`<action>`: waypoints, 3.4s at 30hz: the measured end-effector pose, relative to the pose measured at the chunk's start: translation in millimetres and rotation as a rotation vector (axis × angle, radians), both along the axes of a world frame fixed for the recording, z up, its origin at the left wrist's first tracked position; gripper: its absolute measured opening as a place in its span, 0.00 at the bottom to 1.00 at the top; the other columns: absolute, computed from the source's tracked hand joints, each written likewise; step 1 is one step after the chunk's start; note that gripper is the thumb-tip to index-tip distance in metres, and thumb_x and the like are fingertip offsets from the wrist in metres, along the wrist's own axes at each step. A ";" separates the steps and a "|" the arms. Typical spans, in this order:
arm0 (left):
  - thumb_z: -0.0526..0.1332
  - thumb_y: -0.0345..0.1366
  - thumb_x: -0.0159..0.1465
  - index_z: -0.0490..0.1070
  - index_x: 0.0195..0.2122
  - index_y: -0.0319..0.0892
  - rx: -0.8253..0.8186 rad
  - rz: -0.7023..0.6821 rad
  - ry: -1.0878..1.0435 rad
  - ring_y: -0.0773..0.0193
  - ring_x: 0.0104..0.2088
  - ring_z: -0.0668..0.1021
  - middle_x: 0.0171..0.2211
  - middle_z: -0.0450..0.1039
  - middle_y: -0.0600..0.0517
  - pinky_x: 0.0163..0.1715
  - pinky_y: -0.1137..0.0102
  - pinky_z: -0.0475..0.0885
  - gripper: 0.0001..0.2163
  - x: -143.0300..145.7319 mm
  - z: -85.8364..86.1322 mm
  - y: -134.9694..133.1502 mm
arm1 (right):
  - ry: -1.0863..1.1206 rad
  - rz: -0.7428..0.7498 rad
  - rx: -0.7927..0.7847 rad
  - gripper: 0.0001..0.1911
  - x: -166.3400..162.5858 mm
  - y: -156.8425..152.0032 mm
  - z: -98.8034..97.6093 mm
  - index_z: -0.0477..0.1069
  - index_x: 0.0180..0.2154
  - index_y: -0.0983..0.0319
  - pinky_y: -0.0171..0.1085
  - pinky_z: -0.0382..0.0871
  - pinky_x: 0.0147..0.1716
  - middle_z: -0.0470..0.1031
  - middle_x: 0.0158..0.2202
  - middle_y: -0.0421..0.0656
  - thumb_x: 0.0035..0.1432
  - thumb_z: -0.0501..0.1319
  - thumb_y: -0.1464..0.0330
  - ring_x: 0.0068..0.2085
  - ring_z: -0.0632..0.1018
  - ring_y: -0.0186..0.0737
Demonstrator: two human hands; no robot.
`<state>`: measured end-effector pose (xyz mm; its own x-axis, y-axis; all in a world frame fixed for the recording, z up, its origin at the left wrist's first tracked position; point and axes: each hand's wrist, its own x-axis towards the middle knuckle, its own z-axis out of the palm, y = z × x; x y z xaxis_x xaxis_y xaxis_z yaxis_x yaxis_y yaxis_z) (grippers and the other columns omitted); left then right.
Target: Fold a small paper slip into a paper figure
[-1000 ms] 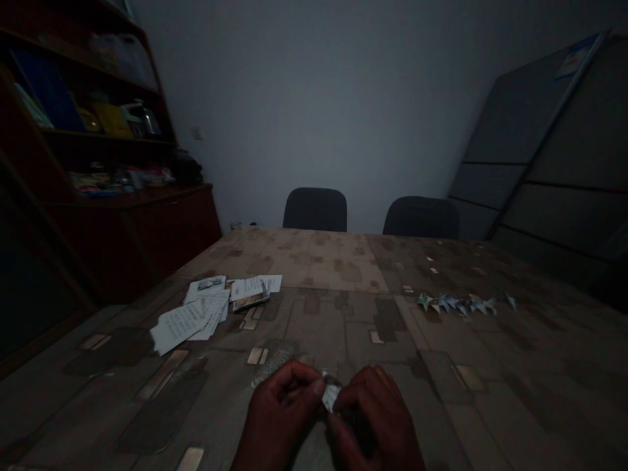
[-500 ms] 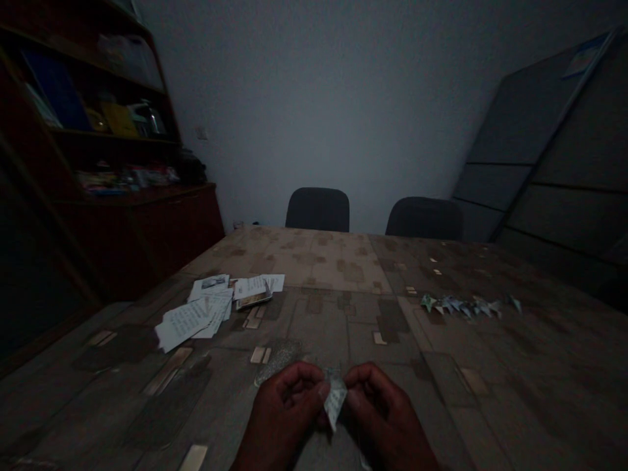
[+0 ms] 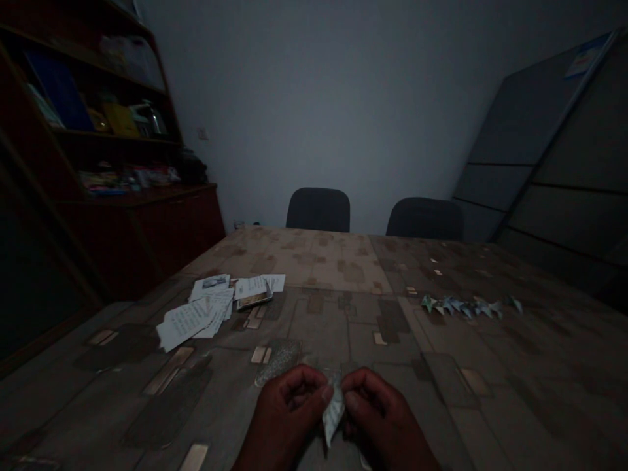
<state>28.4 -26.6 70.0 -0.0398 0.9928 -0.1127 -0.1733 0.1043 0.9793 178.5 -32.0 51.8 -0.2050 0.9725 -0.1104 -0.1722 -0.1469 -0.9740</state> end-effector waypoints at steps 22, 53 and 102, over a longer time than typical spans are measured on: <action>0.71 0.40 0.49 0.74 0.20 0.38 -0.035 -0.100 0.012 0.68 0.20 0.67 0.17 0.66 0.57 0.23 0.74 0.61 0.11 0.0 -0.4 -2.3 | -0.145 -0.051 0.151 0.17 1.3 2.2 -1.8 0.69 0.28 0.63 0.32 0.58 0.27 0.63 0.24 0.36 0.52 0.69 0.57 0.27 0.65 0.34; 0.64 0.30 0.46 0.69 0.16 0.41 0.010 -0.160 0.309 0.70 0.17 0.64 0.15 0.64 0.58 0.20 0.75 0.55 0.04 5.5 -13.0 -1.8 | -0.314 0.045 0.333 0.13 5.5 4.0 -2.4 0.64 0.28 0.61 0.32 0.56 0.28 0.61 0.25 0.35 0.57 0.61 0.60 0.27 0.63 0.35; 0.79 0.44 0.44 0.75 0.34 0.39 -0.060 -0.274 -0.257 0.68 0.25 0.76 0.26 0.77 0.53 0.26 0.74 0.69 0.21 -12.6 -25.3 6.2 | -0.125 -0.075 0.178 0.12 3.6 1.0 4.3 0.62 0.27 0.60 0.31 0.57 0.27 0.63 0.24 0.35 0.54 0.64 0.63 0.26 0.65 0.34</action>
